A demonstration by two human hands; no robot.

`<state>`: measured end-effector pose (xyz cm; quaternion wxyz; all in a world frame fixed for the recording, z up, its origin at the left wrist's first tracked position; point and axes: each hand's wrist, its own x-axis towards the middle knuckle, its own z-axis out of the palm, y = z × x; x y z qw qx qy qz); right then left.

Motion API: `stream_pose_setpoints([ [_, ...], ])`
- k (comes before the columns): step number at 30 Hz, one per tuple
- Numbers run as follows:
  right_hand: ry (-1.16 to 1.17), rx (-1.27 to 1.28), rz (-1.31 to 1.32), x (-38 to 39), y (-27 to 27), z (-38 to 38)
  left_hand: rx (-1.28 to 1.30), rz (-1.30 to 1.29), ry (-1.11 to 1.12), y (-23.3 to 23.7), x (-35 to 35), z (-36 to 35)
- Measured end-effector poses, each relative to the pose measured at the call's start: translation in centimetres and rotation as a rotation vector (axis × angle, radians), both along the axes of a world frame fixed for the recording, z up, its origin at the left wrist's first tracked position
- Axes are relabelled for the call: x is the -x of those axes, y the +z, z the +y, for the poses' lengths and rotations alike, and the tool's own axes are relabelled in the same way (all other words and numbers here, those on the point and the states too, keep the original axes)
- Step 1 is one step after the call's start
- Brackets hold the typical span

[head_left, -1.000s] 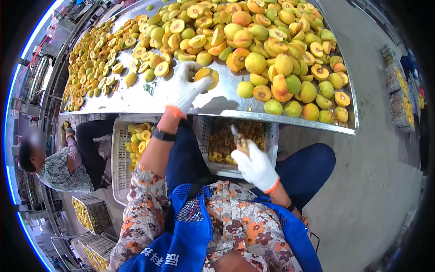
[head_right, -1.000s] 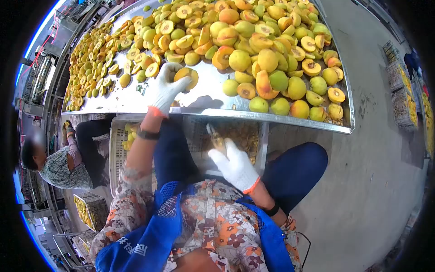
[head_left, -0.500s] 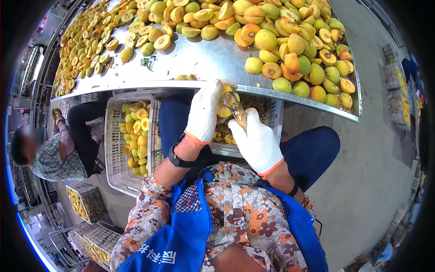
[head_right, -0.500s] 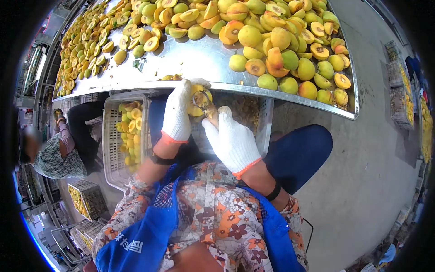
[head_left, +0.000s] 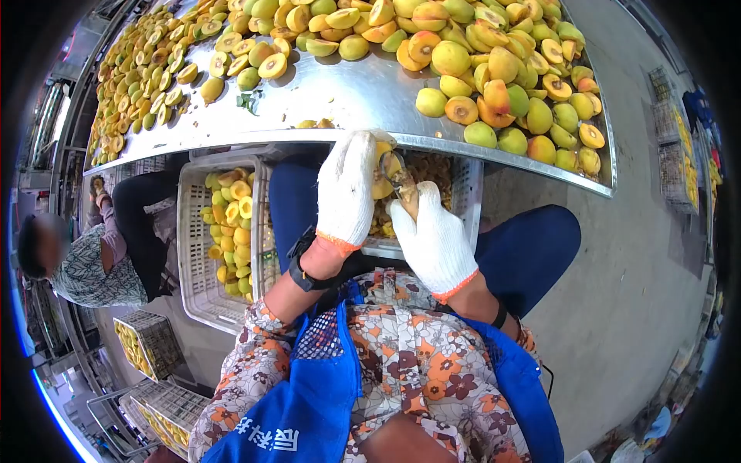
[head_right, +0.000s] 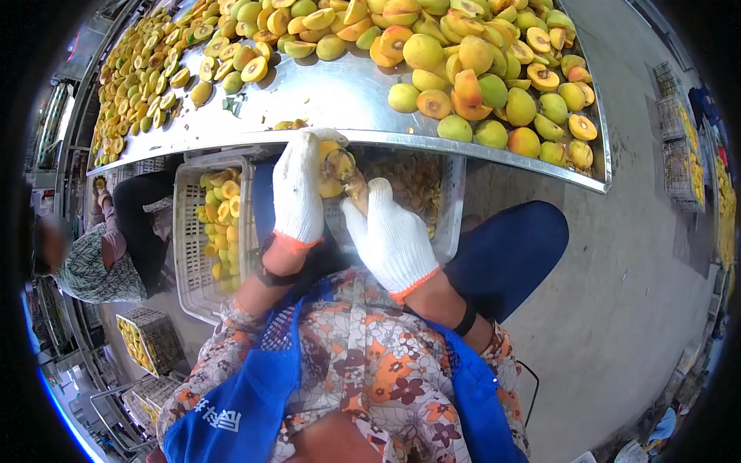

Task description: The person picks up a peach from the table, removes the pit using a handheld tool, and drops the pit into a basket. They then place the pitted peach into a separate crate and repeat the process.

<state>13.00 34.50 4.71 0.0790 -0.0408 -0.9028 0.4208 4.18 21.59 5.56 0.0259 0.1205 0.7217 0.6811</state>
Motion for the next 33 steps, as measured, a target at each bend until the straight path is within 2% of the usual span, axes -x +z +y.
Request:
stream_pose_setpoints([
  [9,0.035,-0.045,-0.006,0.1,-0.4,0.3,-0.032,-0.104,-0.01,-1.1,0.2,-0.2],
  [13,0.031,-0.012,-0.038,0.0,-0.6,0.6,0.085,0.015,-0.053,-1.6,0.5,0.0],
  [18,0.06,0.248,-0.192,-0.2,-0.1,0.7,0.079,-0.065,-0.164,-1.1,1.3,-0.4],
  [20,0.052,0.266,-0.232,-0.1,0.2,0.8,-0.196,-0.496,-0.257,-0.8,1.7,-0.8],
  [21,0.044,0.283,-0.273,0.0,0.3,0.7,-0.194,-0.498,-0.255,-1.4,1.7,-0.5],
  [23,0.166,0.26,-0.218,-0.7,0.4,-0.1,-0.416,-0.553,-0.122,-3.0,1.5,0.5],
  [24,0.167,0.263,-0.218,-0.6,0.4,0.0,-0.568,-0.646,-0.133,-3.0,1.1,0.5],
  [25,0.109,0.257,-0.185,-0.4,0.4,0.1,-0.565,-0.648,-0.137,-2.9,1.1,0.7],
  [27,0.005,0.239,-0.123,0.0,0.3,0.6,-0.617,-0.611,0.027,-2.8,1.1,1.0],
  [29,0.011,0.227,-0.097,-0.1,-0.3,0.7,-0.51,-0.515,0.011,-2.9,0.9,0.4],
  [32,0.024,0.124,-0.076,-0.1,-0.9,0.9,-0.223,-0.155,-0.038,-2.1,0.2,0.3],
  [33,0.036,0.153,-0.116,-0.2,-0.8,0.9,-0.223,-0.156,-0.036,-2.1,0.0,0.2],
])
